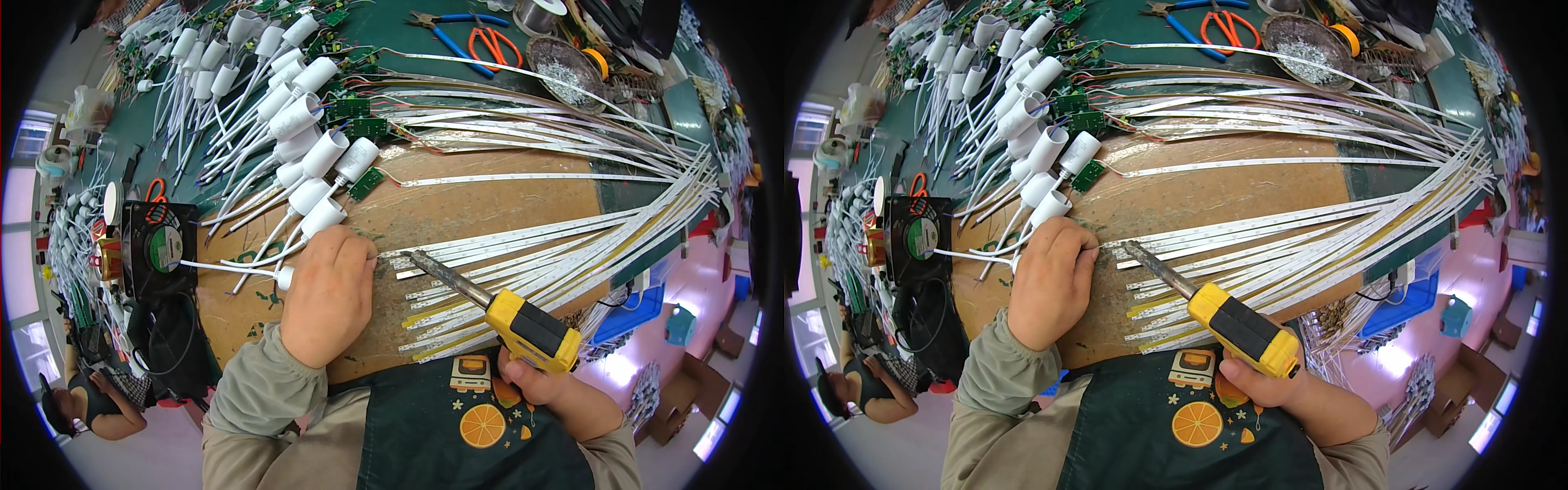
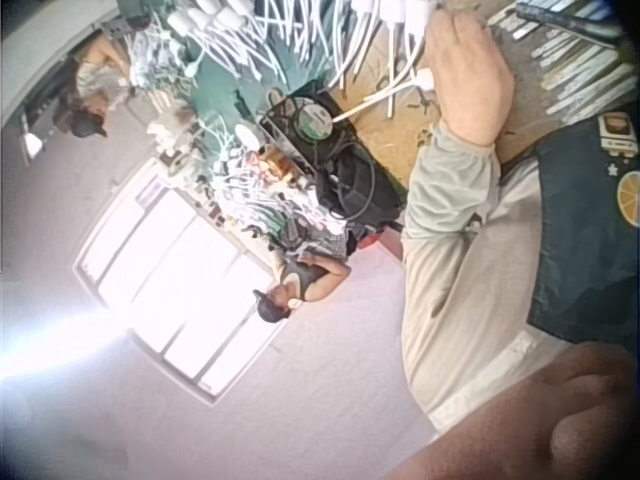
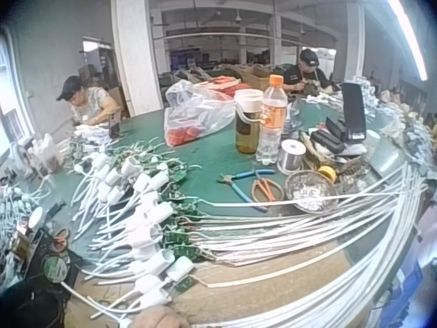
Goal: The person solders wires from light driver components onto LED light strips using a soldering gun, then gathers a bundle of LED strips by hand.
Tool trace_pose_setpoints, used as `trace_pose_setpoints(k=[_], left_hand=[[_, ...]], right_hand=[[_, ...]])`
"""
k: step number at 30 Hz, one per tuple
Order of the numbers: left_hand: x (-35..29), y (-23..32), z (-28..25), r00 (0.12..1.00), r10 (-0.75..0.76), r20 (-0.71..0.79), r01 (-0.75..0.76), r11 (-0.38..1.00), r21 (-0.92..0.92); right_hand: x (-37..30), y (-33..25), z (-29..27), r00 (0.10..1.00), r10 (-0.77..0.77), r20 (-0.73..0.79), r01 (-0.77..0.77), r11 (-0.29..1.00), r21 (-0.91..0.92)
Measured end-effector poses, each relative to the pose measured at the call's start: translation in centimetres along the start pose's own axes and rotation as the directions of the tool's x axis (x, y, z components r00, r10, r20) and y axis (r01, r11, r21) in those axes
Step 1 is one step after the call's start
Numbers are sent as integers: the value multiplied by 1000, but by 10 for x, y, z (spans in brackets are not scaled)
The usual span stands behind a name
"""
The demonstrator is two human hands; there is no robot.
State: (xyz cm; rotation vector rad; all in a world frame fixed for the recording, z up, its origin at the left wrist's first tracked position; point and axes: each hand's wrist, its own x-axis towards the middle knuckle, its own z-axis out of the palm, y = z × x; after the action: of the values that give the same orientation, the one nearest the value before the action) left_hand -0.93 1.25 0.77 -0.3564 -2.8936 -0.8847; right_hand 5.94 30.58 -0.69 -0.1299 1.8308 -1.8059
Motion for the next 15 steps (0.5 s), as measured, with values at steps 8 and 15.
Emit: trace_pose_setpoints(k=[8,15], left_hand=[[-1,-2,0,1000,7,-1,-7,1000,-9],[-1,-2,1,1000,8,-3,-8,1000,-14]], right_hand=[[5,-3,2,989,145,27,-147,984,97],[4,0,4,988,152,6,-152,986,73]])
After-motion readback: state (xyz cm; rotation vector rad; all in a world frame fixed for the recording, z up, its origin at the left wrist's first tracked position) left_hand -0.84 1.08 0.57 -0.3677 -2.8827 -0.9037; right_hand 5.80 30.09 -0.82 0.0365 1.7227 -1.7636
